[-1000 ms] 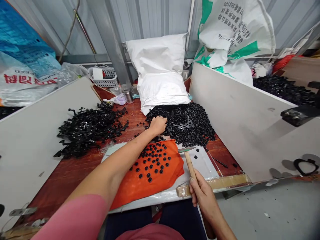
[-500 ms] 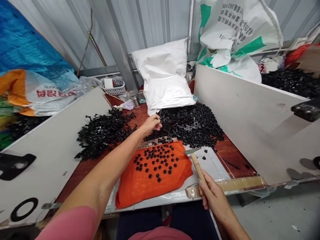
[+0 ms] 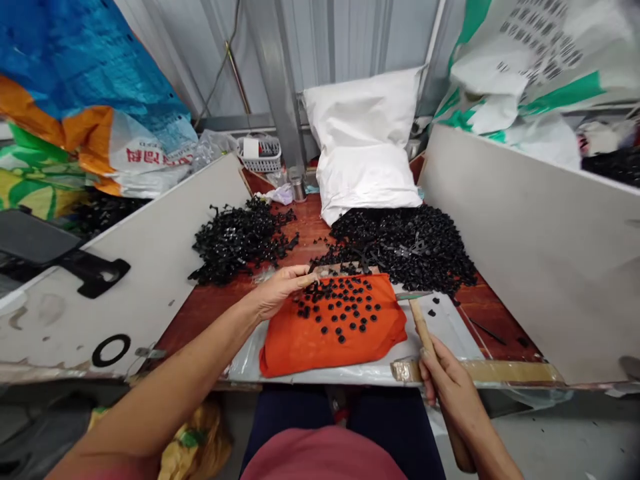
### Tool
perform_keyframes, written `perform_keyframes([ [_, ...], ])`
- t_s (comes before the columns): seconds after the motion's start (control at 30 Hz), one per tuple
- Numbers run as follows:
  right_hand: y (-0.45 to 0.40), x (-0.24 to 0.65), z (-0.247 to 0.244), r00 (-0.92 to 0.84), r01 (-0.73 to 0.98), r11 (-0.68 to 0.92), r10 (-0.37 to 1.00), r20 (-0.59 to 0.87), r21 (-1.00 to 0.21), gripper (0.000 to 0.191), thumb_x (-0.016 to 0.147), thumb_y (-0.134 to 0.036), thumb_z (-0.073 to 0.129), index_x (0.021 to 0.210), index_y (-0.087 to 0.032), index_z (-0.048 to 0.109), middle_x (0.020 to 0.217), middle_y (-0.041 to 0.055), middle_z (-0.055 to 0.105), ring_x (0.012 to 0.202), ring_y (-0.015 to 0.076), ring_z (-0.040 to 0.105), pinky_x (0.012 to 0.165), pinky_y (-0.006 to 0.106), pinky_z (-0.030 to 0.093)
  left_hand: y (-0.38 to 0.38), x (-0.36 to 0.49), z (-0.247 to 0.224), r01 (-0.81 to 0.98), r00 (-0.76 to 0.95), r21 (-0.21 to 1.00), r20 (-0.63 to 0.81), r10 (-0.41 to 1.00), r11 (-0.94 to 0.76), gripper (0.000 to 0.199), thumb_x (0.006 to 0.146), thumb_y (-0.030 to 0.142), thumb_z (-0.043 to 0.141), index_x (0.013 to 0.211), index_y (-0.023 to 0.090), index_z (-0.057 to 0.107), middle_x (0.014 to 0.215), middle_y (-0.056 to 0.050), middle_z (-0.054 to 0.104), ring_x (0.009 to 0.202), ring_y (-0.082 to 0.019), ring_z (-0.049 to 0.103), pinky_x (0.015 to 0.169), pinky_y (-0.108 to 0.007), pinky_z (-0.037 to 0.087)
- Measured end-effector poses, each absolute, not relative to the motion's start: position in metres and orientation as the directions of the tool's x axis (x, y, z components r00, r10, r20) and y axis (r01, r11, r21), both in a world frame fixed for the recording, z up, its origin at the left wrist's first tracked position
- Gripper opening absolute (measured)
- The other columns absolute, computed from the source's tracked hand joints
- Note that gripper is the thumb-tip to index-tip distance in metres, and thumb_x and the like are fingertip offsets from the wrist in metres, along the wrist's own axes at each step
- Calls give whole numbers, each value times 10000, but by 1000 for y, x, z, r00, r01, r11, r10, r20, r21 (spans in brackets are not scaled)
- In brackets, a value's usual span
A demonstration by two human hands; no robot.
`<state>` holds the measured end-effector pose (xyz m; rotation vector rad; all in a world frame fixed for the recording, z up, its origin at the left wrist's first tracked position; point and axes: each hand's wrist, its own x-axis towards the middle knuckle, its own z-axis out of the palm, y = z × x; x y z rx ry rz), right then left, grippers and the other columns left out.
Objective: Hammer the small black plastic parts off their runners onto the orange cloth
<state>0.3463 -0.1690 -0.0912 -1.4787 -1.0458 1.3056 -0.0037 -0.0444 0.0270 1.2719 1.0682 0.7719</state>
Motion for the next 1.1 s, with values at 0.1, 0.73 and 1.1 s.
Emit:
perform_keyframes([
  [0.1,-170,345,-82,90,82,-244,967,-237,-966,663,889,-645,643,1394,-227,542,660,-73,523,418,100,457,369,223,403,-81,-20,21,449,373,893,-187,909,0,326,941,491,564,868,190,665,861,-24,675,808,-174,585,775,-295,443],
  [0.73,-171,347,-86,83,123,-226,973,-217,-966,562,954,-580,599,1411,-259,540,677,-81,507,414,89,439,364,210,411,-114,2,-29,803,302,560,-88,949,-203,450,1021,447,382,692,213,580,751,-31,694,775,-204,607,747,-310,377],
  [1.1,-172,349,-88,90,166,-228,972,-216,-959,539,978,-560,572,1418,-249,547,675,-78,508,427,94,450,391,223,419,-107,9,-35,879,245,447,-127,961,-165,436,1014,421,411,656,215,553,715,-41,678,745,-213,618,684,-304,322],
])
